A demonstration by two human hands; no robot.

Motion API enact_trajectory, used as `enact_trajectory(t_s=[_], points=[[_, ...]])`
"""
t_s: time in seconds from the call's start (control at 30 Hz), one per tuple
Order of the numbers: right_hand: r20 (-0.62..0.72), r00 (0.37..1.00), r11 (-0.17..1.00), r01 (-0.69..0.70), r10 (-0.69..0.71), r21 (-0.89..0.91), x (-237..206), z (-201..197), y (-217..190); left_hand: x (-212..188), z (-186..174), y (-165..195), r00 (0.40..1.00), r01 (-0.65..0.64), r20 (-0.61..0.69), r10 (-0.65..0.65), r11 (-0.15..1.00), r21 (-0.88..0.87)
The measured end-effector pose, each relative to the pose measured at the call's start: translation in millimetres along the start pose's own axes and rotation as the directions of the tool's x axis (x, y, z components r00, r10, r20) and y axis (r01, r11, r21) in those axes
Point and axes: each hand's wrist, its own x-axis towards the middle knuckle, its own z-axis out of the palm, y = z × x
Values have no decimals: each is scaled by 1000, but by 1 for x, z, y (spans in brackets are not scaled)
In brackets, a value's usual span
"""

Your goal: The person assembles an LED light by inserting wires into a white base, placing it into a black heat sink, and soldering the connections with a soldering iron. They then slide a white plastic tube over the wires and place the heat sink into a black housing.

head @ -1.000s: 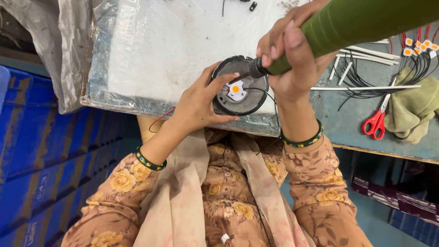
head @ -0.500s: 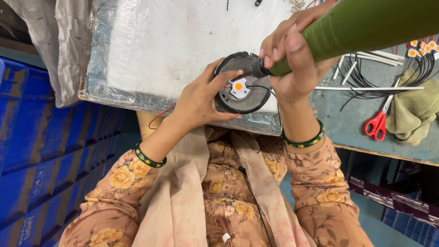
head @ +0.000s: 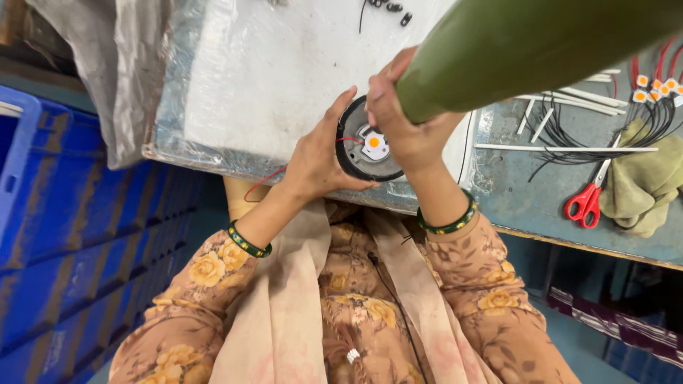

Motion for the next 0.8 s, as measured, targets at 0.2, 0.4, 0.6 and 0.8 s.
enact_trajectory(t_s=[0.2, 0.4, 0.6, 0.8], points=[[-41, 997, 995, 61, -58, 83, -5, -5, -16, -12, -3, 7, 991, -137, -2, 137, 988, 77], [-60, 970, 972, 235, -235, 1, 12, -43, -38, -22, 0, 14, 995, -85, 64, 78, 990, 111], [-109, 990, 990, 103, -92, 101, -6, -72, -60, -16, 0, 18, 985, -165, 75, 154, 970, 179], [-123, 990, 986, 80, -62, 148, -11, -97, -71, -16, 0, 16, 986, -147, 103, 129, 971, 188]])
